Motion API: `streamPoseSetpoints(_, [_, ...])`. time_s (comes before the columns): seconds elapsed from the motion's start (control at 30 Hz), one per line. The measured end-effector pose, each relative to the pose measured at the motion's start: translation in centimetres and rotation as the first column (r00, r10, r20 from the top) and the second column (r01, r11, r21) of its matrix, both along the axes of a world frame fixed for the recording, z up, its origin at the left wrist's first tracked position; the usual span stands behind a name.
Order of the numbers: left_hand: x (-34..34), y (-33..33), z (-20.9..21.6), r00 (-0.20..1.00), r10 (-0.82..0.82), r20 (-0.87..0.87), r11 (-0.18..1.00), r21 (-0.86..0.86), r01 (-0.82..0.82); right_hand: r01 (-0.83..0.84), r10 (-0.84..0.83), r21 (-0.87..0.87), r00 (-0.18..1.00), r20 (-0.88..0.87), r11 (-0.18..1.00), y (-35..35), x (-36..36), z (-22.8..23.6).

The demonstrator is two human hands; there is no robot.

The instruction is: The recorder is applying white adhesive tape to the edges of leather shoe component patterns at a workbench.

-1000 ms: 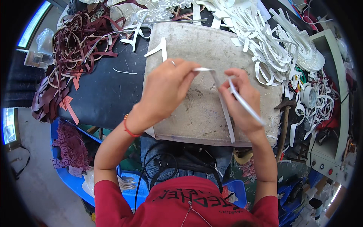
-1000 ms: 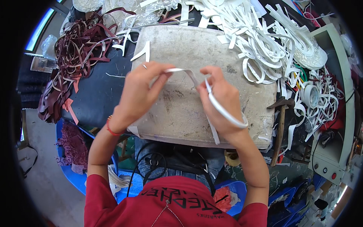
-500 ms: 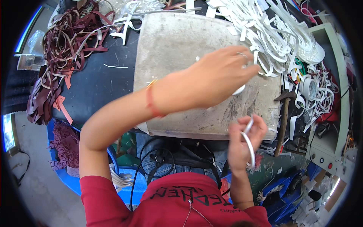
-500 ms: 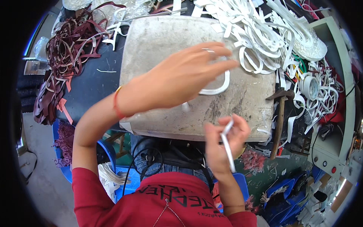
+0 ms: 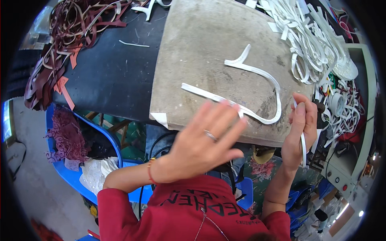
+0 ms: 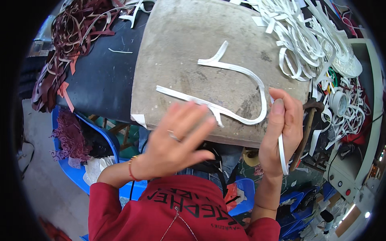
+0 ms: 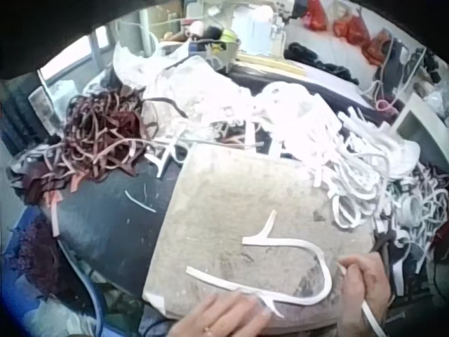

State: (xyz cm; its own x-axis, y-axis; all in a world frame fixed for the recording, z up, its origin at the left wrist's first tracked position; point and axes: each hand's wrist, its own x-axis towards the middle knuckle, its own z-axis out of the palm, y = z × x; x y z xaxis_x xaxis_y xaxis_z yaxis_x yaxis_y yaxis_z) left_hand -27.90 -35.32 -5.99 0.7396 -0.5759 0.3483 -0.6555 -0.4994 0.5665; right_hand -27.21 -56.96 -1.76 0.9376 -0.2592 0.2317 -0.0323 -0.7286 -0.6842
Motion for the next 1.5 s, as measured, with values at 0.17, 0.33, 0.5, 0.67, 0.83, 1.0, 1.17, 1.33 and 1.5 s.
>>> streamPoseSetpoints(0.17, [2.5,6.4,-1.2,0.967,0.224,0.119,0.96,0.145,-0.24,-0.205,0.205,-0.003,0.978,-0.047,0.979,3.3,2.6,-1.3])
streamPoseSetpoints(0.33, [2.5,7.1,-1.6,0.965,0.252,0.079,0.952,0.161,-0.262,-0.374,0.518,0.446,0.815,-0.261,0.813,9.6,5.3,-0.9])
streamPoseSetpoints(0.5, [2.5,7.5,-2.2,0.967,0.249,0.059,0.957,0.14,-0.255,-0.34,0.527,0.461,0.763,-0.374,0.819,10.6,6.0,-2.3])
streamPoseSetpoints(0.67, [2.4,7.2,-2.1,0.994,0.085,0.074,0.949,0.297,-0.104,-0.377,0.483,0.331,0.802,-0.352,0.865,11.0,5.7,-2.9])
streamPoseSetpoints(0.83, [2.9,7.6,-1.9,0.99,0.033,0.135,0.918,0.387,-0.083,-0.282,0.282,0.062,0.865,-0.415,0.957,8.9,4.3,0.7])
streamPoseSetpoints(1.0, [3.3,6.7,-1.4,0.988,0.02,0.153,0.919,0.387,-0.079,-0.084,0.124,0.125,0.929,-0.35,0.989,2.7,2.0,1.5])
streamPoseSetpoints(1.17, [3.2,6.1,-1.3,0.975,0.053,0.217,0.886,0.441,-0.146,-0.035,0.133,0.239,0.904,-0.406,0.97,2.6,1.5,-0.2])
streamPoseSetpoints(1.33, [3.0,5.2,-1.2,0.978,0.064,0.197,0.865,0.478,-0.153,-0.061,0.137,0.197,0.907,-0.398,0.978,2.5,0.8,-1.8])
streamPoseSetpoints(1.5, [3.1,4.7,-0.8,0.976,0.056,0.211,0.847,0.507,-0.158,-0.23,0.214,-0.036,0.942,-0.259,0.972,2.4,0.2,-2.4])
